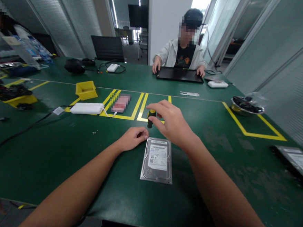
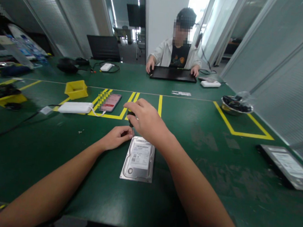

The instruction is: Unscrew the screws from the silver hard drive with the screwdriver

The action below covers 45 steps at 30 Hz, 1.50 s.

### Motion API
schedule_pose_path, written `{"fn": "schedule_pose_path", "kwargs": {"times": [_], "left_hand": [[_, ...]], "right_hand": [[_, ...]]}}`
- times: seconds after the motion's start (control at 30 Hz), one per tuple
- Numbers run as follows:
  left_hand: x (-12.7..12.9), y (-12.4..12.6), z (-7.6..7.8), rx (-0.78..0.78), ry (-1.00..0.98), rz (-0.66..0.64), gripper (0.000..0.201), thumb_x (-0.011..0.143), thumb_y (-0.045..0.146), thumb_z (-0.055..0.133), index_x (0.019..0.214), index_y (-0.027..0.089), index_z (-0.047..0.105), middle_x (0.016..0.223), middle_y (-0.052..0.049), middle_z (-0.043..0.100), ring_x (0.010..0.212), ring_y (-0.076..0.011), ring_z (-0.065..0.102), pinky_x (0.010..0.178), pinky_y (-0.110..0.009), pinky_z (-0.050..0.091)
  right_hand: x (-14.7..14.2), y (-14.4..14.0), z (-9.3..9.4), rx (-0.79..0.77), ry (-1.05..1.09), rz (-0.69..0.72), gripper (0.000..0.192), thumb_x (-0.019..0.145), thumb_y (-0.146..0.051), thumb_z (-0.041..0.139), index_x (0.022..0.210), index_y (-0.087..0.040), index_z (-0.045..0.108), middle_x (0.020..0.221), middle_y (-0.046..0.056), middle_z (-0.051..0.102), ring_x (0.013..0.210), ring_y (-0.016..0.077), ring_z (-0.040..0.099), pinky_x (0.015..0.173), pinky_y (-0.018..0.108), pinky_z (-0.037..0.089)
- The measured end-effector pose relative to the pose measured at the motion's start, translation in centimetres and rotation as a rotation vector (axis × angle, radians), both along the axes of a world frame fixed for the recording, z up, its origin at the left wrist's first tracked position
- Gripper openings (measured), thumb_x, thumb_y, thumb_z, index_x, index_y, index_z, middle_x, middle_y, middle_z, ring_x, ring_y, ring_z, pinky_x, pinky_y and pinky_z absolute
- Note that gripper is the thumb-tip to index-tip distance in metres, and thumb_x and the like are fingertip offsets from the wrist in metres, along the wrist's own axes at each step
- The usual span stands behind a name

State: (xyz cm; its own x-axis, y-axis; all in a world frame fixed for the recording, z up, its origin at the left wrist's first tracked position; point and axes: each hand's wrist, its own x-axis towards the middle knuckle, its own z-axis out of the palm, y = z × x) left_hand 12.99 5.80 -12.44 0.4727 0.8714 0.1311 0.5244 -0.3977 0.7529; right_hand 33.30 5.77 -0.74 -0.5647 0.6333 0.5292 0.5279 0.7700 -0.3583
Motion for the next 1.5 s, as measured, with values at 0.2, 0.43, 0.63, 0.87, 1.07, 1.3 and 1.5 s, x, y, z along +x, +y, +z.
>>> {"fn": "schedule_pose_path", "kwargs": {"times": [0.2, 0.43, 0.63, 0.87, 1.07, 1.3, 1.5], "left_hand": [[0.03, 0.03, -0.02, 0.006, 0.000, -0.004, 0.012, 0.088, 0.024, 0.055, 0.085, 0.015, 0.062, 0.076, 0.001, 0.061, 0.069, -0.0141, 0.053, 0.064, -0.025, 0.038], [-0.02, 0.01, -0.12, 0.015, -0.005, -0.011, 0.012, 0.089, 0.024, 0.055, 0.084, 0.015, 0.062, 0.074, 0.001, 0.058, 0.069, -0.0139, 0.052, 0.064, -0.025, 0.037], [-0.01, -0.08, -0.04, 0.008, -0.001, -0.004, 0.013, 0.089, 0.025, 0.055, 0.084, 0.015, 0.061, 0.072, 0.001, 0.057, 0.068, -0.0138, 0.051, 0.064, -0.025, 0.037], [-0.05, 0.01, -0.22, 0.000, 0.006, -0.004, 0.013, 0.089, 0.025, 0.054, 0.087, 0.015, 0.063, 0.079, -0.001, 0.063, 0.071, -0.0146, 0.054, 0.065, -0.025, 0.038], [0.01, -0.06, -0.09, -0.001, 0.019, 0.002, 0.013, 0.089, 0.025, 0.054, 0.086, 0.015, 0.062, 0.077, 0.000, 0.062, 0.070, -0.0145, 0.053, 0.064, -0.025, 0.038], [0.10, -0.01, -0.06, 0.008, 0.008, -0.004, 0.013, 0.089, 0.025, 0.054, 0.085, 0.015, 0.062, 0.076, 0.000, 0.061, 0.070, -0.0144, 0.053, 0.065, -0.025, 0.038], [0.11, 0.01, -0.01, 0.003, 0.014, -0.002, 0.014, 0.089, 0.026, 0.054, 0.084, 0.015, 0.062, 0.077, 0.000, 0.062, 0.070, -0.0146, 0.053, 0.065, -0.025, 0.038]], "right_hand": [[-0.19, 0.20, -0.32, 0.024, 0.015, -0.035, 0.014, 0.089, -0.020, 0.063, 0.103, -0.018, 0.064, 0.097, 0.005, 0.058, 0.083, 0.0157, 0.053, 0.080, 0.030, 0.042], [-0.07, 0.27, -0.45, 0.039, 0.058, 0.005, 0.017, 0.089, -0.019, 0.060, 0.104, -0.015, 0.065, 0.102, 0.008, 0.061, 0.090, 0.0172, 0.057, 0.083, 0.031, 0.045], [0.36, 0.36, -0.40, 0.014, 0.042, 0.071, 0.024, 0.088, -0.013, 0.053, 0.109, -0.015, 0.063, 0.109, 0.008, 0.068, 0.095, 0.0177, 0.061, 0.084, 0.030, 0.046], [0.15, 0.55, -0.58, 0.031, 0.054, 0.020, 0.022, 0.089, -0.014, 0.055, 0.110, -0.016, 0.063, 0.106, 0.007, 0.067, 0.091, 0.0179, 0.059, 0.083, 0.031, 0.044], [0.10, 0.29, -0.48, 0.024, 0.030, -0.016, 0.014, 0.090, -0.018, 0.060, 0.104, -0.017, 0.064, 0.100, 0.006, 0.063, 0.085, 0.0163, 0.055, 0.080, 0.029, 0.042], [-0.07, 0.18, -0.50, 0.028, -0.004, -0.061, 0.013, 0.091, -0.026, 0.062, 0.101, -0.018, 0.062, 0.097, 0.005, 0.059, 0.085, 0.0165, 0.053, 0.079, 0.029, 0.041], [-0.03, 0.03, -0.15, -0.009, -0.003, -0.025, 0.013, 0.091, -0.020, 0.060, 0.103, -0.018, 0.063, 0.102, 0.007, 0.061, 0.088, 0.0166, 0.056, 0.083, 0.030, 0.043]]}}
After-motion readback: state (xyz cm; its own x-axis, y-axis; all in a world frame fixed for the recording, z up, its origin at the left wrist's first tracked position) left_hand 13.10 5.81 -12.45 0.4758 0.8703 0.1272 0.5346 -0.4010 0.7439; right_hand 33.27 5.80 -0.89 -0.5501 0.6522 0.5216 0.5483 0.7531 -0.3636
